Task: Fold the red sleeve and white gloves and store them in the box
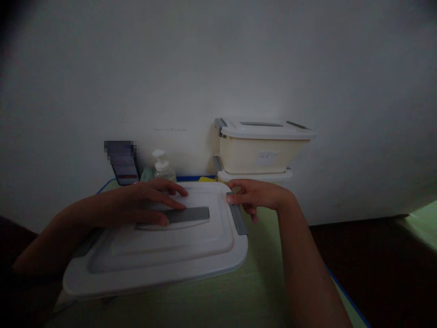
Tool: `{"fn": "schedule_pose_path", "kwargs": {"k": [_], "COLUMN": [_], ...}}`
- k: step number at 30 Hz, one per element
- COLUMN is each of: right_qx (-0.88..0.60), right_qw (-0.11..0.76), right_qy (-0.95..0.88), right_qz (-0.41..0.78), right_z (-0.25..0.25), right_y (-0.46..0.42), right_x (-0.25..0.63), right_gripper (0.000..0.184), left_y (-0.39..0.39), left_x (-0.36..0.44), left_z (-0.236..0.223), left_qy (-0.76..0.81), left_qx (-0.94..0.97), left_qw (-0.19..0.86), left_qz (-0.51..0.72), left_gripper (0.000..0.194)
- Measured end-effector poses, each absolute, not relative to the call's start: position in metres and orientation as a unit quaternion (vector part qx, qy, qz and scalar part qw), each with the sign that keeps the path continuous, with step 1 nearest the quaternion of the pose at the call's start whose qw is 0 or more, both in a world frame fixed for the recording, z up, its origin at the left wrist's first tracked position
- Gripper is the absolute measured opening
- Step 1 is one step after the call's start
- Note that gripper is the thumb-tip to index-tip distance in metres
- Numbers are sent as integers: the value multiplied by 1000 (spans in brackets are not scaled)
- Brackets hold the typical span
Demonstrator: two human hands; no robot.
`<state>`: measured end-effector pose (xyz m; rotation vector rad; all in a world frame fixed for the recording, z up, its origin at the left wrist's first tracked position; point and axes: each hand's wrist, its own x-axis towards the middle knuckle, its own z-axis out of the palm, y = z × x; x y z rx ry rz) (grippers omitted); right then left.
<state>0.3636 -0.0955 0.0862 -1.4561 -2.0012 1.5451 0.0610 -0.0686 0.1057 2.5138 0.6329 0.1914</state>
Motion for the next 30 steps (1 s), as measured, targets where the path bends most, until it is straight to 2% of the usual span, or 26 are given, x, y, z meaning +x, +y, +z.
{"fn": "schedule_pose_path", "kwargs": {"k": [8,13,16,19,22,27,30], "right_qx": [-554,-651,-619,-570,-535,-489,-491], "right_qw": [75,67,105,142,139,120,116], "right_qy": [-689,-705,-758,-794,-820,-846,-845], "right_qz": [462,271,175,157,151,173,180], "right_z": [100,116,120,121,118,113,107], "right_y": [-101,-118,-128,-135,-137,-136,-135], "right_x": [359,342,326,311,297,278,269], "right_gripper": [52,51,42,37,34,29,27], "left_y": [-74,-88,-87,-82,-79,-80,-79], "left_x": [59,47,33,22,18,15,13], "left_z": [108,116,122,124,124,119,118], "left_qy": [251,310,309,320,353,383,391], "left_qx": [933,932,935,934,923,906,899], "left_qw": [251,181,170,156,149,180,196], "left_qz": [60,47,38,35,27,3,-3], "left_gripper": [29,30,27,27,31,58,62]}}
